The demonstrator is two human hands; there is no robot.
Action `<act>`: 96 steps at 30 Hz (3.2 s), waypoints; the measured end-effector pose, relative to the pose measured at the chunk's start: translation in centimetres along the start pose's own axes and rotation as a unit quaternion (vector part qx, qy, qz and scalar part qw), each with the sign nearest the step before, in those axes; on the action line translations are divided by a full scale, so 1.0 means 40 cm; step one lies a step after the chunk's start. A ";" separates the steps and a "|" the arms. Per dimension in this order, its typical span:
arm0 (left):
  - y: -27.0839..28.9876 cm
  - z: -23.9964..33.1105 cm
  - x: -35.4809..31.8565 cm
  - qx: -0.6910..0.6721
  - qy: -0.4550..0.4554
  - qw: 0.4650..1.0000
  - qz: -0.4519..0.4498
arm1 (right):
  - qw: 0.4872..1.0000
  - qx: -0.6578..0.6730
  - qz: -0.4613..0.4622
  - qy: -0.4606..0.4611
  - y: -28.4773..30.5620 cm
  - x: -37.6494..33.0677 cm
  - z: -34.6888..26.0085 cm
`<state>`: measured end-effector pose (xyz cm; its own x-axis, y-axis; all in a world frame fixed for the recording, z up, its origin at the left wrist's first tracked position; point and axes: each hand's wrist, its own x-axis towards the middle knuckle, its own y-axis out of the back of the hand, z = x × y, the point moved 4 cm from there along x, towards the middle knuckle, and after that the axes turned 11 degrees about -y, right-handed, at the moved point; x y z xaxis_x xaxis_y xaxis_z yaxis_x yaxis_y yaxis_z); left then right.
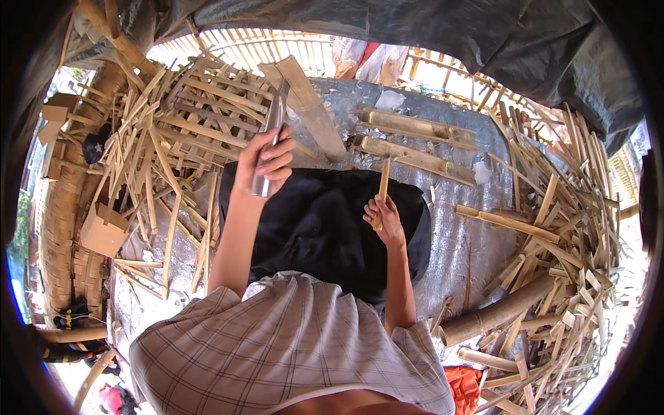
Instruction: The person uses a hammer and a chisel to split lengths of bamboo into thinner strips while sitting on a mat.
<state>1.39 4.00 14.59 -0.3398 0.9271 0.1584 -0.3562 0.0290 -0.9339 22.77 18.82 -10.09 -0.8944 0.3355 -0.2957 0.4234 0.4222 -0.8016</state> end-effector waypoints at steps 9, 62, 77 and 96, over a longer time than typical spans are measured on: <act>-0.028 -0.084 0.025 0.080 -0.048 0.991 0.101 | 0.949 -0.257 -0.009 0.182 -0.477 -0.198 -0.313; -0.016 -0.183 0.138 0.107 0.019 0.990 0.091 | 0.612 -0.682 0.300 0.266 -0.713 -0.228 -0.485; 0.008 -0.138 0.120 0.164 0.018 0.979 0.119 | 0.487 -0.823 0.261 0.132 -0.718 -0.154 -0.434; 0.011 -0.187 0.170 0.147 0.010 0.985 0.094 | 0.615 -0.658 0.332 0.279 -0.665 -0.218 -0.492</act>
<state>5.42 13.12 12.88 -0.4066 0.9134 -0.0172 -0.5259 -0.2494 -0.8131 22.14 21.25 24.03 -0.4277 0.8843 0.1875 0.7466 0.2286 0.6247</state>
